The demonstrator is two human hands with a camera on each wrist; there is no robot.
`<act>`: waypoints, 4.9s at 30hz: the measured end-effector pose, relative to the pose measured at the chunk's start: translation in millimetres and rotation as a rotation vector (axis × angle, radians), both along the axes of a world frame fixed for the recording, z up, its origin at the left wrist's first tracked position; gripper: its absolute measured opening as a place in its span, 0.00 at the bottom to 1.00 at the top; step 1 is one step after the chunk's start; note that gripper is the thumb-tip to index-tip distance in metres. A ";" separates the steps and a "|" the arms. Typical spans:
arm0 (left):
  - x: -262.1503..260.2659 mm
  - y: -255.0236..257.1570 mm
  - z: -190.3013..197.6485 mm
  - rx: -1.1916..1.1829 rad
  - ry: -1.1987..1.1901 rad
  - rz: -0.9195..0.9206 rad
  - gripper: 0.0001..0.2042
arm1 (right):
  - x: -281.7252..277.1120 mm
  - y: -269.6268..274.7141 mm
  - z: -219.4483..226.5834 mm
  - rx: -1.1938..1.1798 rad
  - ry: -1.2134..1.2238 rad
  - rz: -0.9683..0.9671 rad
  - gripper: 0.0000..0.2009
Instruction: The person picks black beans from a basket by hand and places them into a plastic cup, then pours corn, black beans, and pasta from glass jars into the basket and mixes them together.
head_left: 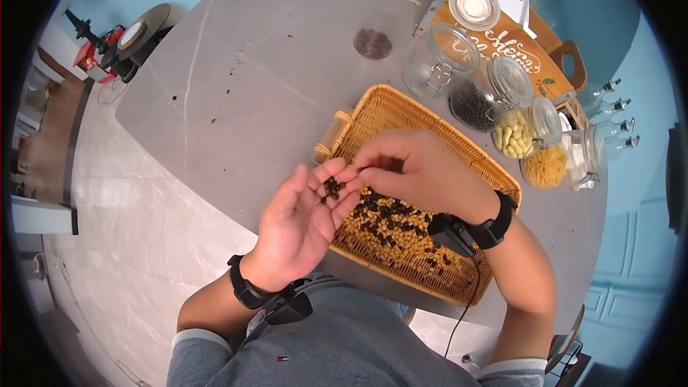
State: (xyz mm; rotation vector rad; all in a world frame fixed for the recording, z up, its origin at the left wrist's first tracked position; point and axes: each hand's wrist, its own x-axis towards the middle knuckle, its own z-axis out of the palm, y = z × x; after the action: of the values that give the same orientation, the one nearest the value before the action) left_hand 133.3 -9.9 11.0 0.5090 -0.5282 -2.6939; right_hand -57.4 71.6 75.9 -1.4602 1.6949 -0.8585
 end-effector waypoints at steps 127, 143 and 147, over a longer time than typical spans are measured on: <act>-25.4 7.7 -10.4 0.098 -0.032 -0.069 0.25 | -24.1 31.7 -45.0 -0.040 0.842 0.228 0.04; -26.0 6.2 -6.6 0.123 -0.029 -0.079 0.23 | -39.3 27.9 -41.1 -0.181 0.609 0.107 0.07; -24.7 5.7 -10.0 0.099 -0.017 -0.070 0.23 | -25.8 30.2 -44.5 0.010 0.719 0.122 0.04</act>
State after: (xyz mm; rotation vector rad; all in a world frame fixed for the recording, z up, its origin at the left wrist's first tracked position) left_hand 108.6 -4.2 1.0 0.5498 -0.4264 -2.7956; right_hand -83.2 101.8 31.4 -1.9888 2.0654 -0.2536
